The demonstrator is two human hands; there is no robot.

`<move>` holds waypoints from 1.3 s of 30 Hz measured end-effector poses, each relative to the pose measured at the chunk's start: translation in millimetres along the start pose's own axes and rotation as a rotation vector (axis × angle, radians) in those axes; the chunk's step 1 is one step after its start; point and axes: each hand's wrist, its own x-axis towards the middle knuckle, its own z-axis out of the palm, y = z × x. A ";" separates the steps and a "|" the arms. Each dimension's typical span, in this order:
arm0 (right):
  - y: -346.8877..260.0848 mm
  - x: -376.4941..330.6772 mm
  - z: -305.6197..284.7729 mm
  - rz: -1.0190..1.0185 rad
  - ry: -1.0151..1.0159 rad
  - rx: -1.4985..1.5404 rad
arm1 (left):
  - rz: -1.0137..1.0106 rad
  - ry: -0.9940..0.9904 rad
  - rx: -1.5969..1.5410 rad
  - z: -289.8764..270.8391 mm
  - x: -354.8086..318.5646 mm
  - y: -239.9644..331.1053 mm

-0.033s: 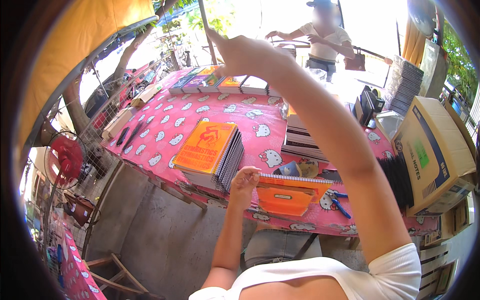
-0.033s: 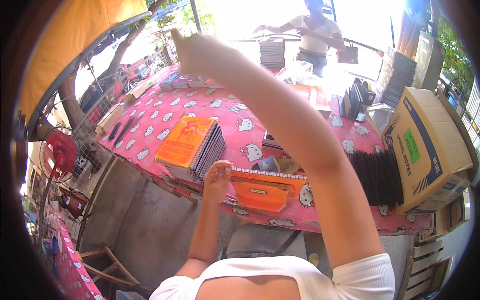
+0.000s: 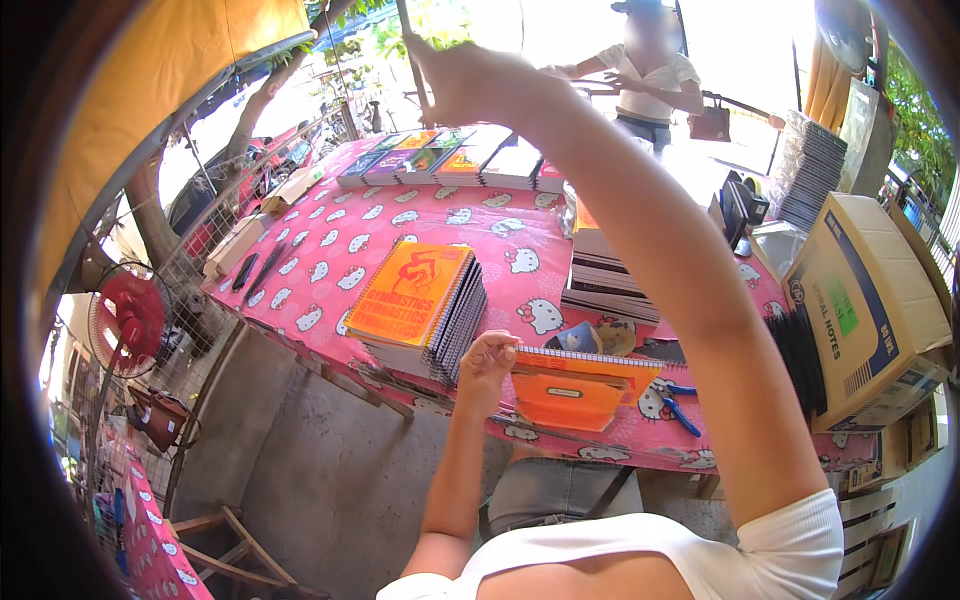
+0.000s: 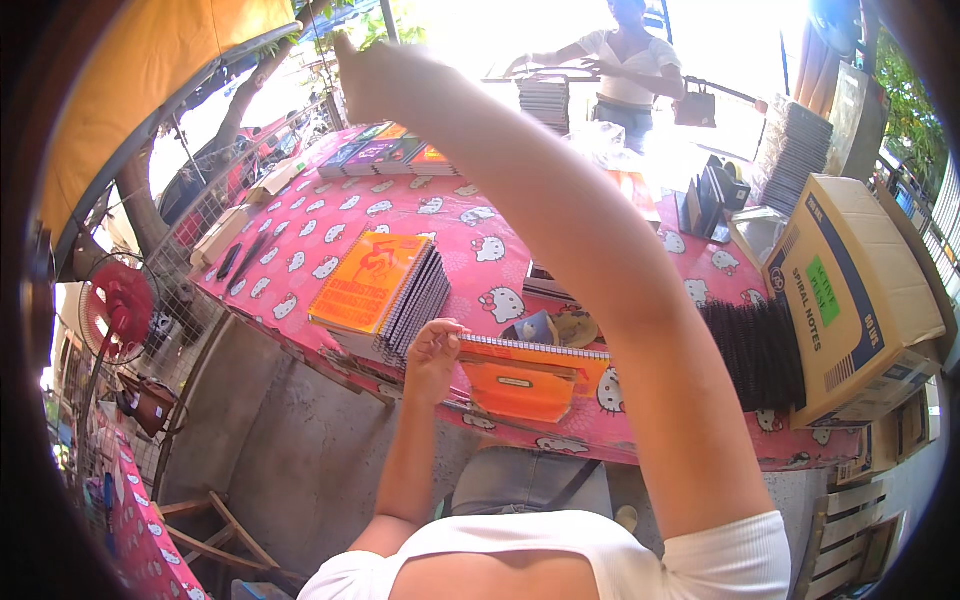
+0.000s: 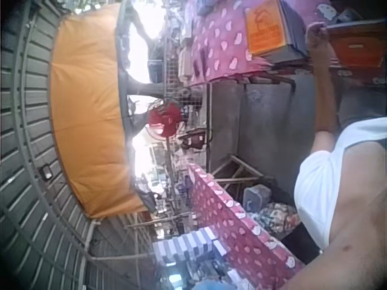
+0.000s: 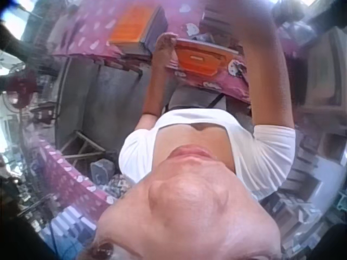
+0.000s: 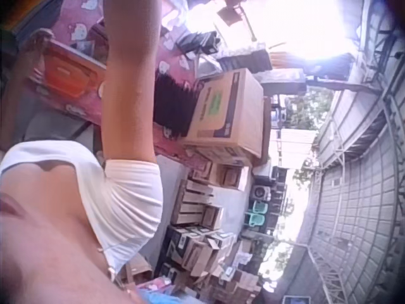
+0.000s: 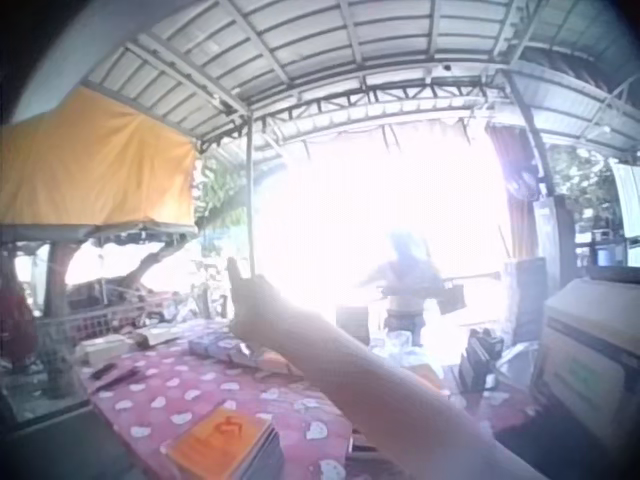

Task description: The person assembles spiral notebooks by placing covers onto paper stacks and using pliers to cut the spiral bindings.

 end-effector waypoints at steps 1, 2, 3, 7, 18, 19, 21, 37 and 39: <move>3.7 17.1 -1.9 0.039 0.060 -0.033 | -0.036 -0.024 -0.131 1.2 3.9 -1.0; -0.7 18.1 -3.0 0.029 0.057 -0.022 | -0.069 -0.033 -0.254 -2.6 4.8 0.6; -2.4 11.7 -7.6 0.001 0.080 -0.040 | -0.075 -0.027 -0.257 -1.6 5.2 1.4; 0.7 -102.6 6.6 -0.105 0.099 0.031 | -0.027 -0.026 -0.207 8.0 0.9 9.9; 78.2 -430.7 118.1 0.646 -0.214 0.043 | 0.739 0.461 0.527 63.1 -25.8 163.2; 74.3 -440.8 121.5 0.646 -0.228 0.056 | 0.844 0.423 0.512 74.4 -35.4 169.1; 70.0 -464.7 128.4 0.672 -0.350 0.017 | 0.893 0.274 0.616 89.1 -43.6 153.4; -24.5 -378.7 60.0 0.338 0.022 0.464 | 0.465 0.098 0.736 96.2 -59.8 35.9; -24.7 -373.6 62.3 0.313 0.050 0.406 | 0.472 0.087 0.705 97.9 -60.5 34.9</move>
